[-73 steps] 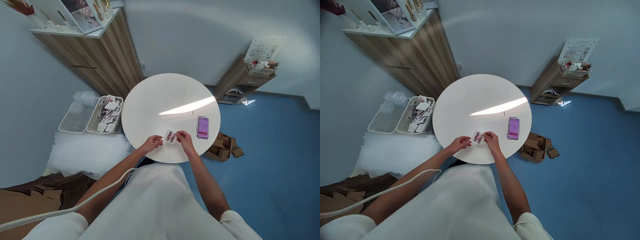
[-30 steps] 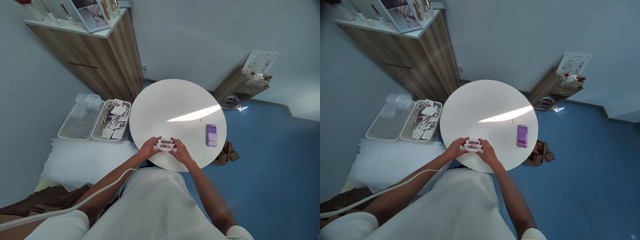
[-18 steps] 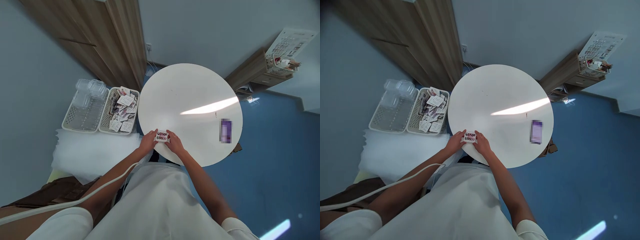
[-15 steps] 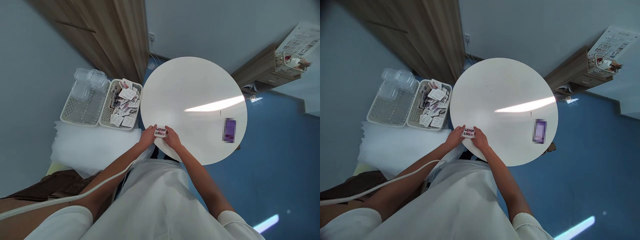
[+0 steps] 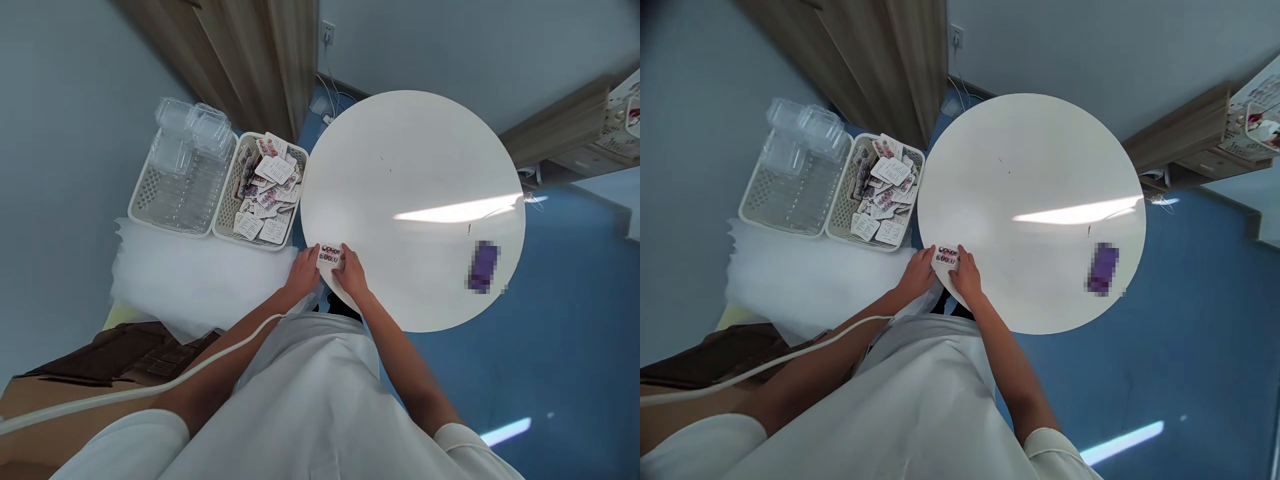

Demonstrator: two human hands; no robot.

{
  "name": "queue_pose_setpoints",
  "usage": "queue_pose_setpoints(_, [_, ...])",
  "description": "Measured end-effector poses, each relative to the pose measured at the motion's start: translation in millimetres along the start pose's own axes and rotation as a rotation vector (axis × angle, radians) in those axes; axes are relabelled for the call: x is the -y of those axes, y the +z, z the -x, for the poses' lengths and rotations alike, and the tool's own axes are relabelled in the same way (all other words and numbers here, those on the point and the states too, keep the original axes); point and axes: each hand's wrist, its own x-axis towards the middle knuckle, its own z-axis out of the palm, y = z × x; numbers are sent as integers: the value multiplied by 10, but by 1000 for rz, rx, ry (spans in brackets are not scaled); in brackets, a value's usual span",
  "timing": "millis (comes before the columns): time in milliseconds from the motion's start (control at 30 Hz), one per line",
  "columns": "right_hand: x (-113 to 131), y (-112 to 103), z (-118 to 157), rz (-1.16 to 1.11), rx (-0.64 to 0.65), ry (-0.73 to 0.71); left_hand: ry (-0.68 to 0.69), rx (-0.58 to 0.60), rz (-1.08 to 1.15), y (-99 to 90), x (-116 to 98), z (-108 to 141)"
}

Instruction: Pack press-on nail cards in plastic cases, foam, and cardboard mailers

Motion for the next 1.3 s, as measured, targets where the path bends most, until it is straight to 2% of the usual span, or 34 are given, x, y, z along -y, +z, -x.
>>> queue_pose_setpoints(133, [-1,90,143,-202,-71,65,51,25,-20,-17,10,152])
queue_pose_setpoints(233, [35,156,204,-261,-114,76,106,70,-107,-31,25,203])
queue_pose_setpoints(433, [174,157,77,-212,-116,36,161,34,-182,-116,68,87])
queue_pose_setpoints(700, [295,146,-278,-99,-126,0,127,45,-237,-260,129,-192])
queue_pose_setpoints(1033, [290,208,-303,53,-140,-18,132,38,-274,-210,154,-166])
queue_pose_setpoints(1300, [216,238,-298,-29,-137,-39,91,24,-255,-127,101,-127])
